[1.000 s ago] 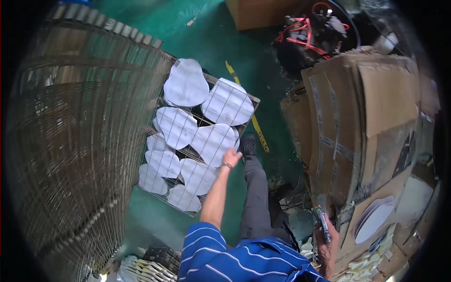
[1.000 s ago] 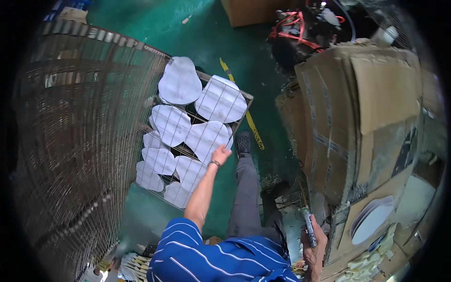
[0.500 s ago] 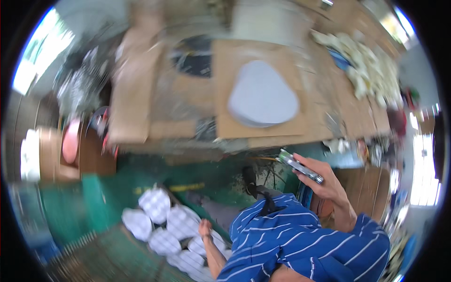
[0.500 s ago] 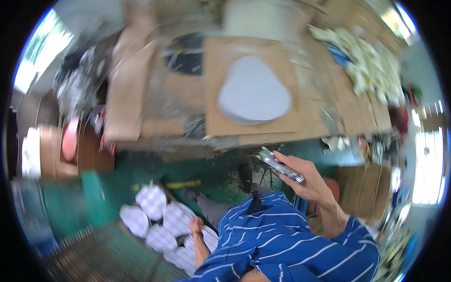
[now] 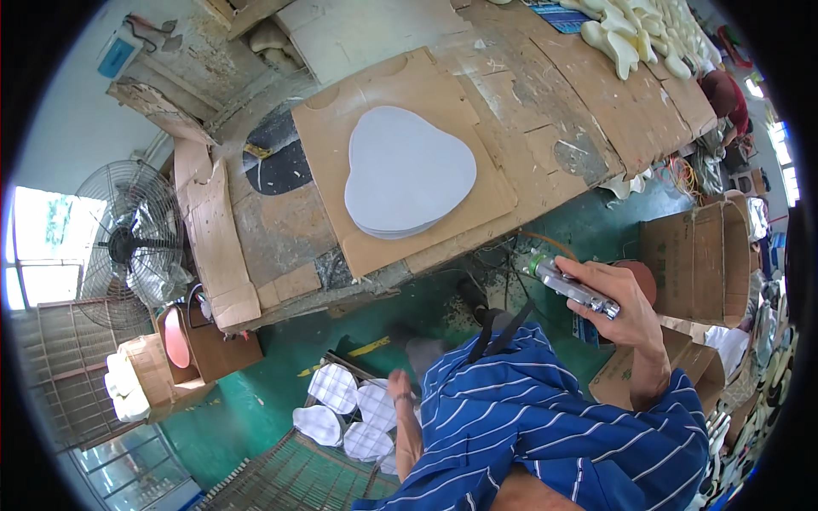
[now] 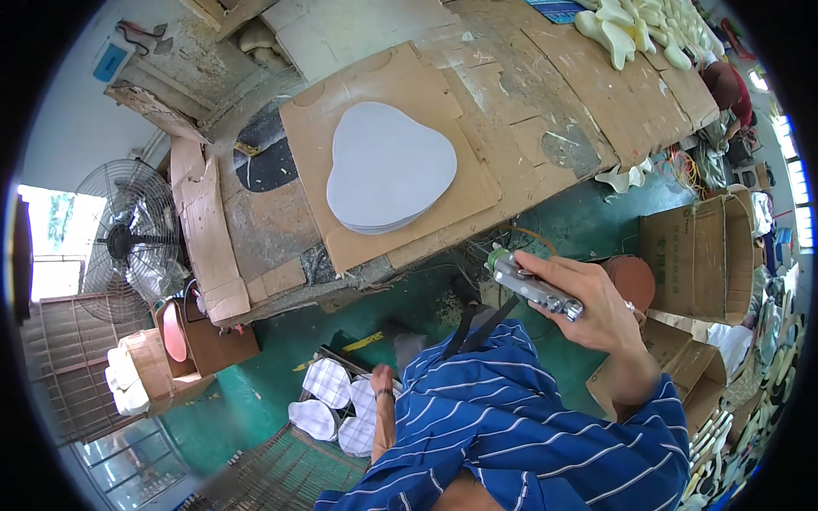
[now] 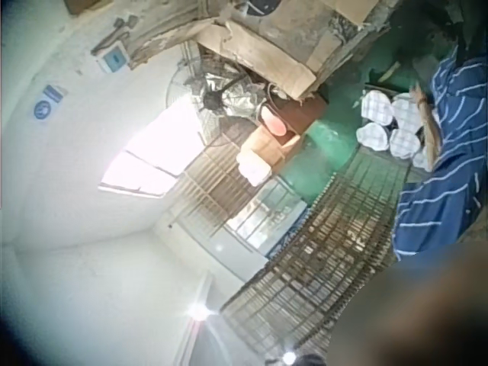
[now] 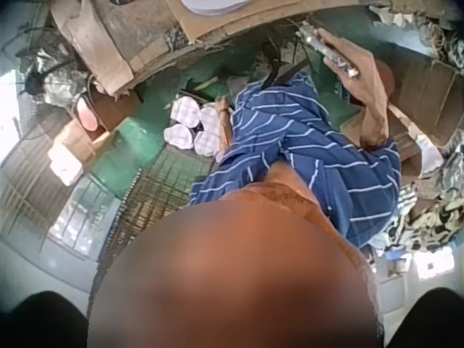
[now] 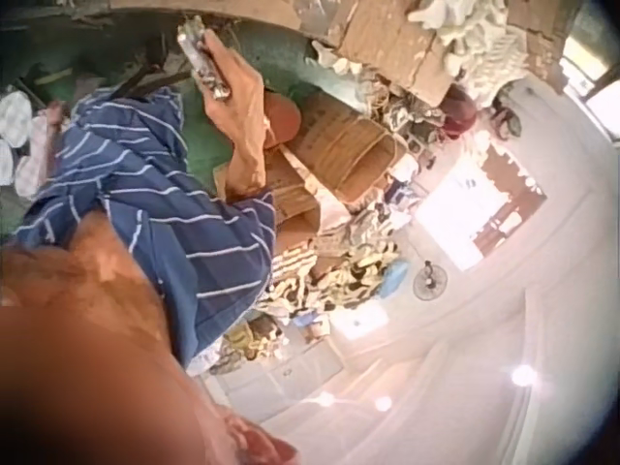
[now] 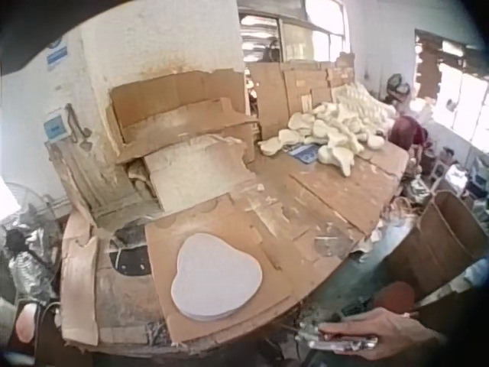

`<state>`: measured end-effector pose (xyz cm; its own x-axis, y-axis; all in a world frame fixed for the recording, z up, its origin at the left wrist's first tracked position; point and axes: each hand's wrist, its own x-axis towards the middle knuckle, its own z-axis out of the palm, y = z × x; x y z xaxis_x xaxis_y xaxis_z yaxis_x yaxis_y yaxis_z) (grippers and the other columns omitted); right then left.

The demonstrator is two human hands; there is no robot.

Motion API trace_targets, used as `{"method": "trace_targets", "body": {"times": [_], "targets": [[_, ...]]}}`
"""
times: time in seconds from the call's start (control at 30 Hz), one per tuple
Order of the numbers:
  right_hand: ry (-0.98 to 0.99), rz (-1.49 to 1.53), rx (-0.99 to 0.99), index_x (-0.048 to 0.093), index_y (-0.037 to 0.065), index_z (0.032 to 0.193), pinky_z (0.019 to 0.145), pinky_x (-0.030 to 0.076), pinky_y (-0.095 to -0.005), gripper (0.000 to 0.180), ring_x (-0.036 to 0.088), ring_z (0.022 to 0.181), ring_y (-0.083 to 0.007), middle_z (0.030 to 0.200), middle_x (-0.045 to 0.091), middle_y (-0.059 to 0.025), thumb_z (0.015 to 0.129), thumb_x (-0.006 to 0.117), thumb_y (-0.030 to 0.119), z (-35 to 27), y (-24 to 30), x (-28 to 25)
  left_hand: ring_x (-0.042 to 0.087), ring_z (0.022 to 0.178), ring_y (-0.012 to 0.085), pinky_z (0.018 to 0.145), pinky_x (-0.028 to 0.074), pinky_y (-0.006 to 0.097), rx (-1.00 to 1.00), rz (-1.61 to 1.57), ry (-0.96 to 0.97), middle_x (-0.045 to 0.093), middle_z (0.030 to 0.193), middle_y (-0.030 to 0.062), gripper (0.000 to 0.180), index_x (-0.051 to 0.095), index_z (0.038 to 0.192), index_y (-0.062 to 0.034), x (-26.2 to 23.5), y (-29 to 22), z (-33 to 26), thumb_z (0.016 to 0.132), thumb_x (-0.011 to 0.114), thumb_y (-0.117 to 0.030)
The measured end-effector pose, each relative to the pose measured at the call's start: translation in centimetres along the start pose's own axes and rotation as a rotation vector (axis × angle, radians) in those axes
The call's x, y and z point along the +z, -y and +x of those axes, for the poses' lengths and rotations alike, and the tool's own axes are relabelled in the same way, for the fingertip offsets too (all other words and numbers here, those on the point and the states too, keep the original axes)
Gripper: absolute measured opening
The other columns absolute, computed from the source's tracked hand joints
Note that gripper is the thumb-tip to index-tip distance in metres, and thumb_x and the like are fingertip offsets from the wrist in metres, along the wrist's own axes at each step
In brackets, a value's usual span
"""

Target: Applying adhesive to foam components using a spray gun and placing them on a rack to dry.

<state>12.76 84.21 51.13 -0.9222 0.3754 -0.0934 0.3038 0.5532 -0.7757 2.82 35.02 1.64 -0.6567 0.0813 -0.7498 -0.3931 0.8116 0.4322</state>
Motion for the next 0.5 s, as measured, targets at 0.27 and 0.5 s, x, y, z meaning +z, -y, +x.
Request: {"method": "trace_targets", "body": {"times": [0.27, 0.5], "targets": [[-0.272, 0.088, -0.040, 0.059, 0.004, 0.142, 0.076, 0.052, -0.0312, 0.064, 0.069, 0.086, -0.0288, 0.103, 0.070, -0.0176, 0.081, 0.074, -0.007, -0.9, -0.5, 0.5, 0.033, 0.148, 0.0429, 0.119, 0.032, 0.056, 1.134, 0.345, -0.612, 0.039, 0.159, 0.0200, 0.070, 0.041, 0.156, -0.0128, -3.4, -38.4, 8.4, 0.094, 0.070, -0.027], [-0.225, 0.099, -0.017, 0.057, 0.005, 0.144, 0.081, 0.055, -0.0352, 0.069, 0.070, 0.092, -0.0315, 0.109, 0.070, -0.0185, 0.080, 0.077, -0.006, -2.2, 0.5, 0.6, 0.016, 0.156, 0.0429, 0.122, 0.022, 0.064, 0.768, 0.626, -0.450, 0.020, 0.170, 0.0171, 0.077, 0.034, 0.160, -0.0161, -2.0, -41.3, 9.6, 0.096, 0.065, -0.042]]}}
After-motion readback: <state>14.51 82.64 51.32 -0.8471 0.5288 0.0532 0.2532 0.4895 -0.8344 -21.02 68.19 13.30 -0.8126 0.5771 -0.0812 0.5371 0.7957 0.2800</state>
